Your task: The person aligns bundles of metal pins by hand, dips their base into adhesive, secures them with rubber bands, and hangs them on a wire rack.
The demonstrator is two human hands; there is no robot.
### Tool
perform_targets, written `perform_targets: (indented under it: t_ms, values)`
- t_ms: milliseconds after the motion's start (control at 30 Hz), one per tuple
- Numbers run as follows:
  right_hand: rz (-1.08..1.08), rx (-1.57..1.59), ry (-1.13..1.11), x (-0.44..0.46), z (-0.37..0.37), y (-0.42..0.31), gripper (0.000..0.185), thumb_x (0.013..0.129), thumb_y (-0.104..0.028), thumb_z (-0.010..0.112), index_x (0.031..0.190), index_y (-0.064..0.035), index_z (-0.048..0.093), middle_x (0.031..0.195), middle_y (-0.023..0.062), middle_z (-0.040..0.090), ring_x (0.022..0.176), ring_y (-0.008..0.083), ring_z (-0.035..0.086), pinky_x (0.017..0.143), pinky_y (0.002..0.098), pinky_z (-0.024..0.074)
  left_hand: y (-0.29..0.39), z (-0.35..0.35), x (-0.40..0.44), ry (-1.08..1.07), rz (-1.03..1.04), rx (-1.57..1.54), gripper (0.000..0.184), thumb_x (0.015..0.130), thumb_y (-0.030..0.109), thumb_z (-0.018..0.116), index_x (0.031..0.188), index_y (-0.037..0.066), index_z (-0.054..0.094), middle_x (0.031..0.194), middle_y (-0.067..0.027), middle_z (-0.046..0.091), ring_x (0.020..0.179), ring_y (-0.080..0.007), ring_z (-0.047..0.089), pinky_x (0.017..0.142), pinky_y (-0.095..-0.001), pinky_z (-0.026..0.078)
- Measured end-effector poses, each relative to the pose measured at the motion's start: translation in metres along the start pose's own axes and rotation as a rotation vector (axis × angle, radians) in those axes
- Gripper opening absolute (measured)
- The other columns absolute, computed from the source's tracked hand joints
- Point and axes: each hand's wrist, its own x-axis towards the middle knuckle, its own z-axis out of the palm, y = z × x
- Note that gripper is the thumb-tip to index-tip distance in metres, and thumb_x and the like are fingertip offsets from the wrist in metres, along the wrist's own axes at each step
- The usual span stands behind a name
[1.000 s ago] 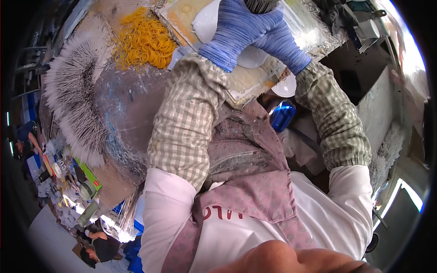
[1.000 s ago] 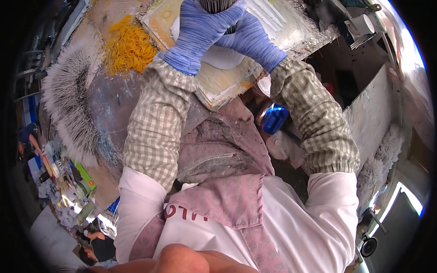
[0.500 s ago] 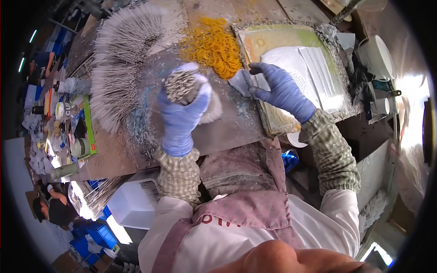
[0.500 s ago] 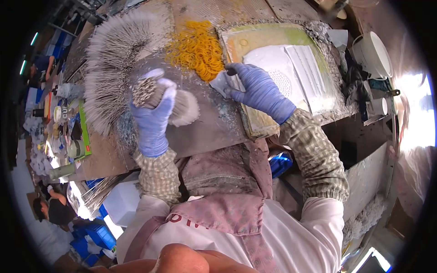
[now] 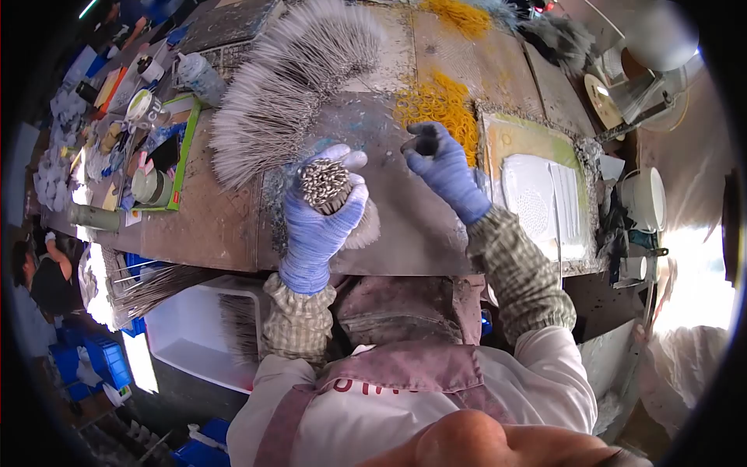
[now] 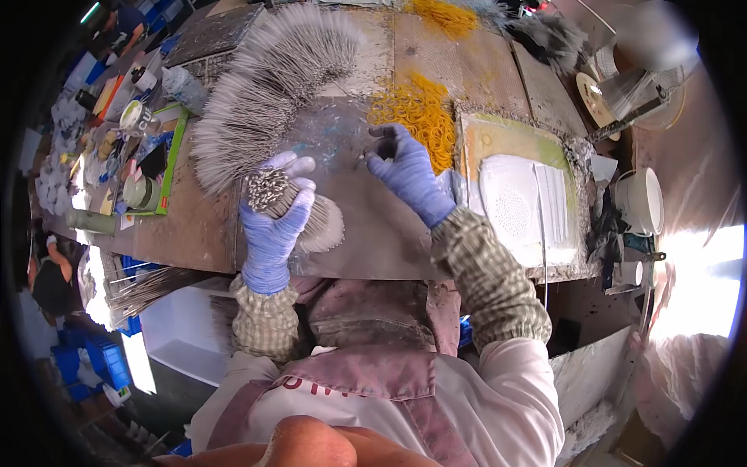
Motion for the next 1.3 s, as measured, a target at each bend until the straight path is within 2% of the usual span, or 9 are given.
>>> perform_targets:
  t_ms: [33,67,433,600,833,967,1100,1200,1300]
  values:
    - [0.138,0.597,0.049,-0.006,0.001,-0.01,0.033,0.084,-0.008,0.069,0.116,-0.0083,0.061,0.098,0.0075,0.072,0.086,0.0261,0.068,0.079,0.0373,0.0537,0.0,0.002,0.002,-0.037,-0.019,-0.028,0.046,0.082,-0.004,0.072,0.125,0.0,0.055,0.111,-0.0136,0.07,0.094,-0.0121,0.066,0.085,-0.0273,0.055]
    - [0.132,0.585,0.034,-0.003,0.0,-0.01,0.033,0.084,-0.008,0.069,0.116,-0.0083,0.061,0.098,0.0075,0.072,0.086,0.0261,0.068,0.079,0.0373,0.0537,0.0,0.005,0.004,-0.02,-0.015,-0.036,0.046,0.082,-0.004,0.072,0.125,0.0,0.055,0.111,-0.0136,0.07,0.094,-0.0121,0.066,0.085,-0.0273,0.055]
    - [-0.376,-0.872,-0.043,0.025,0.014,0.074,0.036,0.076,-0.011,0.073,0.111,-0.0076,0.063,0.094,0.0101,0.071,0.085,0.0323,0.067,0.079,0.0411,0.0538,0.0,0.001,-0.013,-0.078,0.031,-0.028,0.051,0.082,-0.002,0.072,0.13,0.002,0.054,0.114,-0.0112,0.07,0.093,-0.0103,0.066,0.086,-0.0269,0.053]
    - [0.149,0.935,-0.012,-0.026,0.005,-0.035,0.035,0.088,-0.004,0.07,0.12,-0.0033,0.054,0.097,0.0011,0.064,0.092,0.0069,0.059,0.084,0.0223,0.0491,0.001,0.002,-0.008,-0.053,0.054,0.009,0.049,0.082,0.0,0.073,0.128,0.003,0.055,0.114,-0.0107,0.071,0.098,-0.0115,0.066,0.087,-0.0276,0.054]
    - [-0.019,1.061,0.037,-0.066,-0.003,-0.075,0.042,0.089,-0.011,0.073,0.125,-0.0035,0.052,0.107,0.0031,0.066,0.098,0.011,0.062,0.092,0.0268,0.0489,-0.001,0.022,-0.013,-0.057,-0.018,0.008,0.038,0.081,0.004,0.077,0.116,0.003,0.061,0.097,-0.005,0.069,0.09,-0.0121,0.067,0.08,-0.0279,0.055]
    - [-0.203,0.613,0.062,-0.072,-0.006,-0.074,0.03,0.093,-0.026,0.072,0.109,-0.0032,0.062,0.106,0.008,0.067,0.106,0.0201,0.063,0.103,0.0359,0.0444,0.003,0.026,-0.019,-0.023,0.081,0.023,0.038,0.08,0.005,0.077,0.115,0.004,0.062,0.097,-0.0053,0.07,0.088,-0.0128,0.068,0.079,-0.0284,0.055]
    - [-0.142,1.479,-0.145,-0.078,-0.025,-0.076,0.023,0.095,-0.024,0.067,0.107,-0.0038,0.064,0.113,0.0158,0.068,0.105,0.0262,0.066,0.096,0.0425,0.0523,0.001,0.018,-0.017,-0.066,0.193,0.17,0.038,0.078,0.008,0.078,0.112,0.004,0.063,0.097,-0.0055,0.07,0.086,-0.0138,0.068,0.078,-0.0297,0.056]
    - [-0.088,1.548,-0.178,-0.065,-0.032,-0.087,0.028,0.095,-0.026,0.067,0.108,-0.0015,0.064,0.118,0.0182,0.067,0.109,0.0266,0.065,0.096,0.0409,0.0532,0.011,0.02,-0.024,-0.135,0.124,0.185,0.039,0.076,0.011,0.08,0.111,0.004,0.063,0.094,-0.0068,0.071,0.085,-0.0149,0.069,0.077,-0.031,0.056]
    - [-0.184,0.628,0.161,-0.056,-0.021,-0.096,0.048,0.091,-0.034,0.072,0.122,-0.0002,0.058,0.128,0.0195,0.063,0.117,0.0264,0.062,0.098,0.039,0.0516,0.018,0.027,-0.025,-0.164,0.138,0.206,0.038,0.076,0.012,0.08,0.11,0.005,0.064,0.093,-0.0081,0.071,0.083,-0.0167,0.069,0.077,-0.0317,0.056]
